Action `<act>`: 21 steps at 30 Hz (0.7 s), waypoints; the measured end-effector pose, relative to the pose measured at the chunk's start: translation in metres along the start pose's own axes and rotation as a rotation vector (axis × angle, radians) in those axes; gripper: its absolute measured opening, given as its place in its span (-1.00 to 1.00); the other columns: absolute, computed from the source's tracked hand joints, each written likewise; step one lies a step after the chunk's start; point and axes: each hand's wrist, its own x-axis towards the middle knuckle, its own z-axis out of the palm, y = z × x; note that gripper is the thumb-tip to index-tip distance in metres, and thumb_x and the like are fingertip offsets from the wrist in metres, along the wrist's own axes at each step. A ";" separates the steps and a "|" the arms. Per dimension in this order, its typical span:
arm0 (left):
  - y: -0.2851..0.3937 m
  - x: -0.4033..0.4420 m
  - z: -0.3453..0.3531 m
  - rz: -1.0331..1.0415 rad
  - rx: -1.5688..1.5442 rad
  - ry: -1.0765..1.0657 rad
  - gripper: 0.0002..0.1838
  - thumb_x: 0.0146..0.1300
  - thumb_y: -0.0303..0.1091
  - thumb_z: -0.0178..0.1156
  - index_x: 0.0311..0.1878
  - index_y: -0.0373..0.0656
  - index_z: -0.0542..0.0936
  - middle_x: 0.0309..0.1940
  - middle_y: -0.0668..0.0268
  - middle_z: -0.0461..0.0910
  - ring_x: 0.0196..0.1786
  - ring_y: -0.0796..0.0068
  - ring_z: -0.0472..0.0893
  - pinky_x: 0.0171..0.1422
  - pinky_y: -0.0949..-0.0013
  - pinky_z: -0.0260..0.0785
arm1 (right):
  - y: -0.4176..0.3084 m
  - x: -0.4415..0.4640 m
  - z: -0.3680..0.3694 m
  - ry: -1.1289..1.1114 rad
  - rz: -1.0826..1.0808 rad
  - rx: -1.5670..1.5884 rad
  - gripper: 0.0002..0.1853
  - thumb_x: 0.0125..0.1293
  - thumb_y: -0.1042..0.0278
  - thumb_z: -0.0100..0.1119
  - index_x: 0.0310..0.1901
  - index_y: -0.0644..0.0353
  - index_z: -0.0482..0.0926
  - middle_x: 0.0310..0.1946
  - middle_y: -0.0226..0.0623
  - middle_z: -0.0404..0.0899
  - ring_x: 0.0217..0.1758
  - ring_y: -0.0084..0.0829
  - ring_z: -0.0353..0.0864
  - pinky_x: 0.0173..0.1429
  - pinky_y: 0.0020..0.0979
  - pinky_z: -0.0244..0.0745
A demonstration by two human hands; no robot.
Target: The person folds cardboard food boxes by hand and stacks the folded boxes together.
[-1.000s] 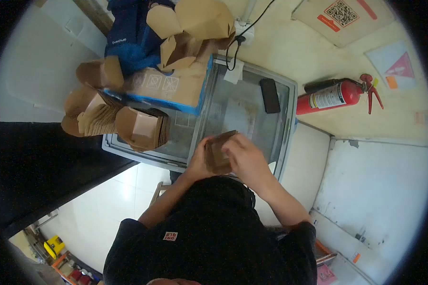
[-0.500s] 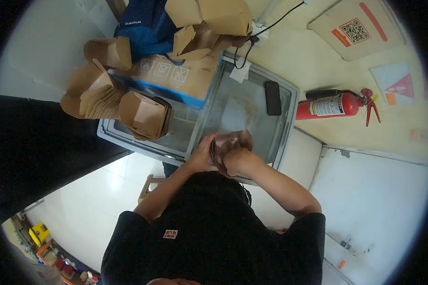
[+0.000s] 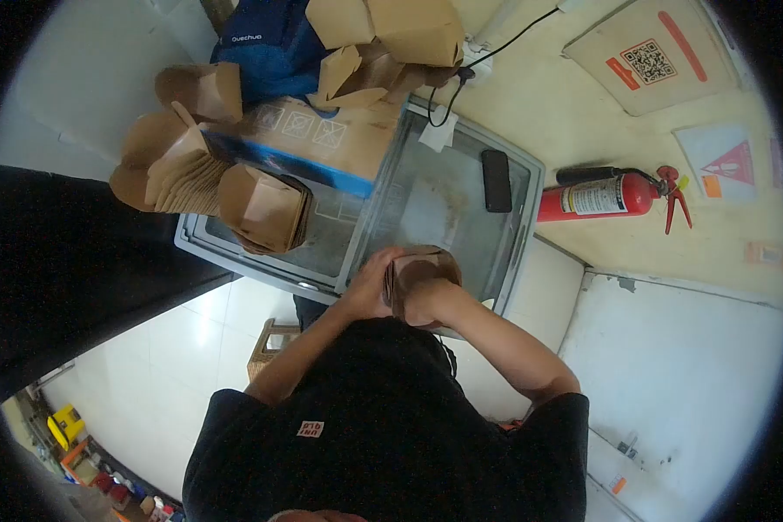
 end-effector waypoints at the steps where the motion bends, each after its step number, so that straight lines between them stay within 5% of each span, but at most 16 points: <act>1: 0.000 0.000 0.000 0.035 0.011 0.007 0.24 -0.23 -0.07 0.69 0.52 -0.17 0.18 0.46 -0.03 0.29 0.56 -0.10 0.27 0.62 0.00 0.17 | 0.003 0.009 0.004 -0.001 0.003 0.010 -0.57 0.30 0.16 0.05 -0.06 0.29 0.78 0.02 0.06 0.74 0.11 0.03 0.73 0.24 -0.09 0.57; 10: -0.002 0.002 -0.001 0.020 -0.039 0.008 0.22 -0.25 -0.22 0.69 0.52 -0.14 0.18 0.45 -0.04 0.29 0.54 -0.15 0.28 0.62 0.00 0.18 | 0.022 0.029 0.016 0.233 -0.166 0.097 -0.59 0.26 0.10 0.11 -0.13 0.26 0.77 -0.11 0.11 0.75 0.04 0.03 0.74 0.16 -0.10 0.61; 16: 0.002 -0.007 0.000 -0.011 -0.012 0.024 0.26 -0.27 -0.27 0.69 0.54 -0.13 0.14 0.45 -0.05 0.28 0.52 -0.15 0.30 0.61 -0.01 0.18 | 0.007 0.015 0.009 0.510 0.023 0.171 -0.64 0.11 0.21 0.27 -0.12 0.26 0.73 -0.12 0.15 0.74 -0.01 0.06 0.76 0.10 -0.04 0.66; 21: 0.001 -0.003 0.000 -0.045 -0.009 -0.029 0.30 -0.30 -0.31 0.70 0.55 -0.13 0.11 0.45 -0.05 0.28 0.51 -0.18 0.30 0.61 -0.01 0.17 | 0.027 0.037 0.015 0.309 -0.094 0.092 -0.61 0.12 0.14 0.30 -0.10 0.24 0.77 -0.05 0.09 0.74 0.04 0.05 0.75 0.12 -0.06 0.64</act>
